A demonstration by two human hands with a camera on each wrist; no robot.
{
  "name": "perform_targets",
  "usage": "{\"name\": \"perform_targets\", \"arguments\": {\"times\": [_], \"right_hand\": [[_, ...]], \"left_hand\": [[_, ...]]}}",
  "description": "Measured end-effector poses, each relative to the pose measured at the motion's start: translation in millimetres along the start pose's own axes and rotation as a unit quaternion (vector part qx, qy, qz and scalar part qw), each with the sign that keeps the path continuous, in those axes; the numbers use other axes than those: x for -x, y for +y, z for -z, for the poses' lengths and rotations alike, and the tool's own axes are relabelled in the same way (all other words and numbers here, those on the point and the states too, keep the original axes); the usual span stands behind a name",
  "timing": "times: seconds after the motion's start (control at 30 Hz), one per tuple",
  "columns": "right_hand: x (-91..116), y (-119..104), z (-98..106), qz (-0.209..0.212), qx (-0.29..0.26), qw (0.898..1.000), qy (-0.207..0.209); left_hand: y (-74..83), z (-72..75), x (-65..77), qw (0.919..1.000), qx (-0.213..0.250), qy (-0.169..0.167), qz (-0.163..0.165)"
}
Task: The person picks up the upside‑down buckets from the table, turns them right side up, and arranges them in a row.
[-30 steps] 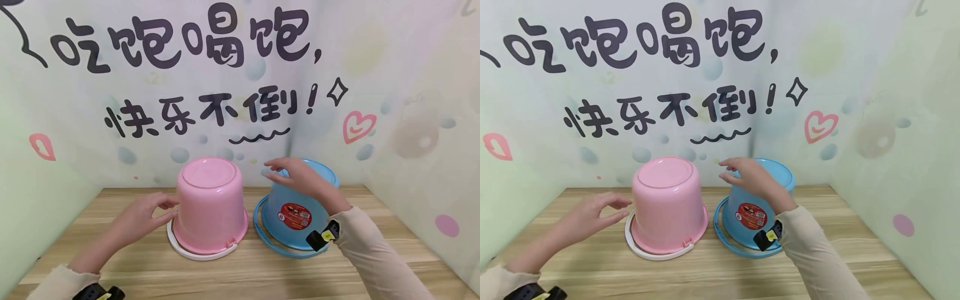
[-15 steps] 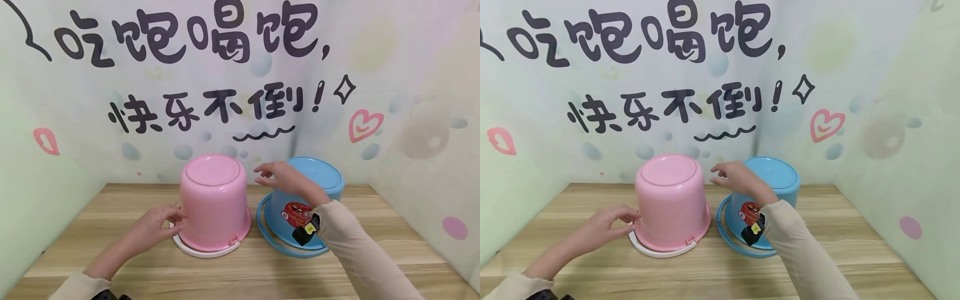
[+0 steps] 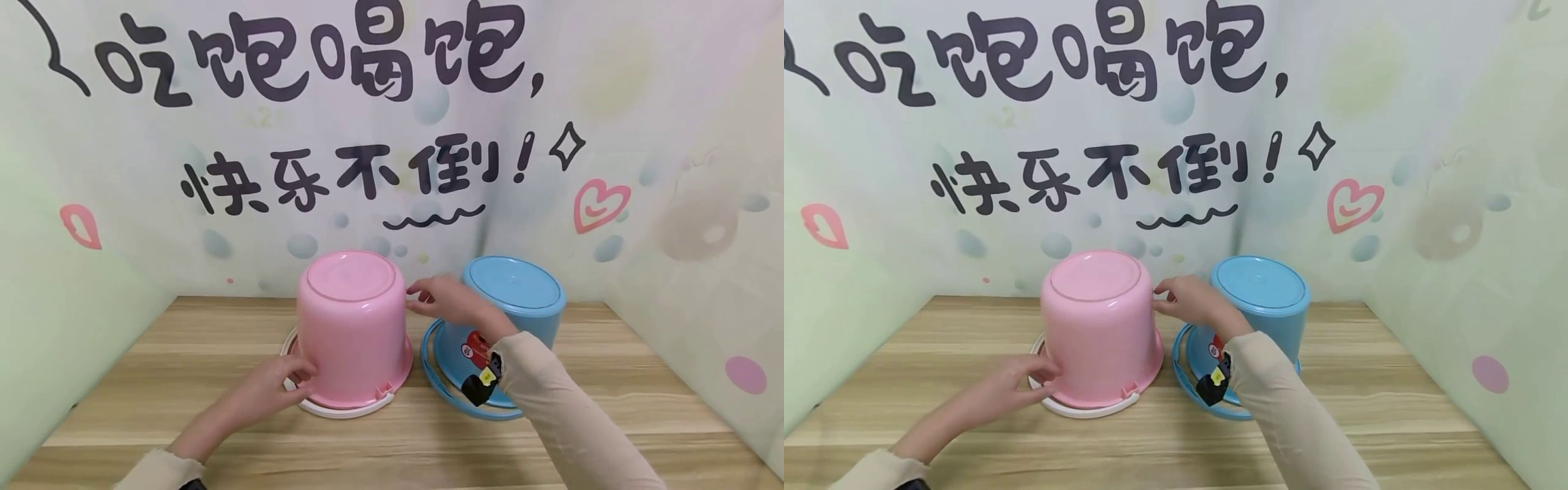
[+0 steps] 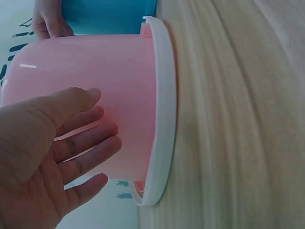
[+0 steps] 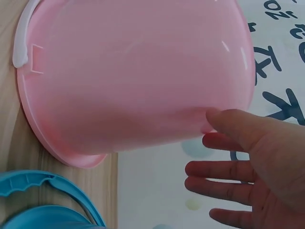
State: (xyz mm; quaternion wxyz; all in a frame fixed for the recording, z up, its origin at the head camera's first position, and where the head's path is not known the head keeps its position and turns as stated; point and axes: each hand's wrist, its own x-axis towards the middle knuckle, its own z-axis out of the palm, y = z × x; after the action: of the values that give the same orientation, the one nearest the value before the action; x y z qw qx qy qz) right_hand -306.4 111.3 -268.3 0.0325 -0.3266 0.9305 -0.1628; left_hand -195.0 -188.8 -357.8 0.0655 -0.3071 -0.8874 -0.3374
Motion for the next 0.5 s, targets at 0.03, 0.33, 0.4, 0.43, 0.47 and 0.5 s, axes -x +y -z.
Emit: {"name": "perform_targets", "arguments": {"times": [0.03,0.33,0.4,0.43,0.47,0.5], "right_hand": [[-1,0,-2,-0.005,0.0,1.0,-0.002],[-9,1,-26,-0.069,-0.026,0.997,-0.026],[-11,2,-31,-0.074,-0.024,0.997,-0.026],[-12,3,-34,-0.074,-0.025,0.997,-0.025],[-13,4,-37,-0.074,-0.025,0.997,-0.023],[-14,5,-39,-0.075,-0.023,0.997,-0.021]], "left_hand": [[-0.8,-1.7,0.2,1.0,-0.001,-0.001,0.0],[-5.0,-14.6,2.3,0.9997,-0.022,-0.007,-0.007],[-4.5,-16.5,2.6,0.9997,-0.017,-0.011,-0.014],[-4.3,-17.5,2.8,0.9997,-0.014,-0.013,-0.017],[-4.3,-18.6,2.9,0.9996,-0.01,-0.015,-0.02],[-4.1,-19.7,3.3,0.9996,-0.008,-0.016,-0.021]]}}
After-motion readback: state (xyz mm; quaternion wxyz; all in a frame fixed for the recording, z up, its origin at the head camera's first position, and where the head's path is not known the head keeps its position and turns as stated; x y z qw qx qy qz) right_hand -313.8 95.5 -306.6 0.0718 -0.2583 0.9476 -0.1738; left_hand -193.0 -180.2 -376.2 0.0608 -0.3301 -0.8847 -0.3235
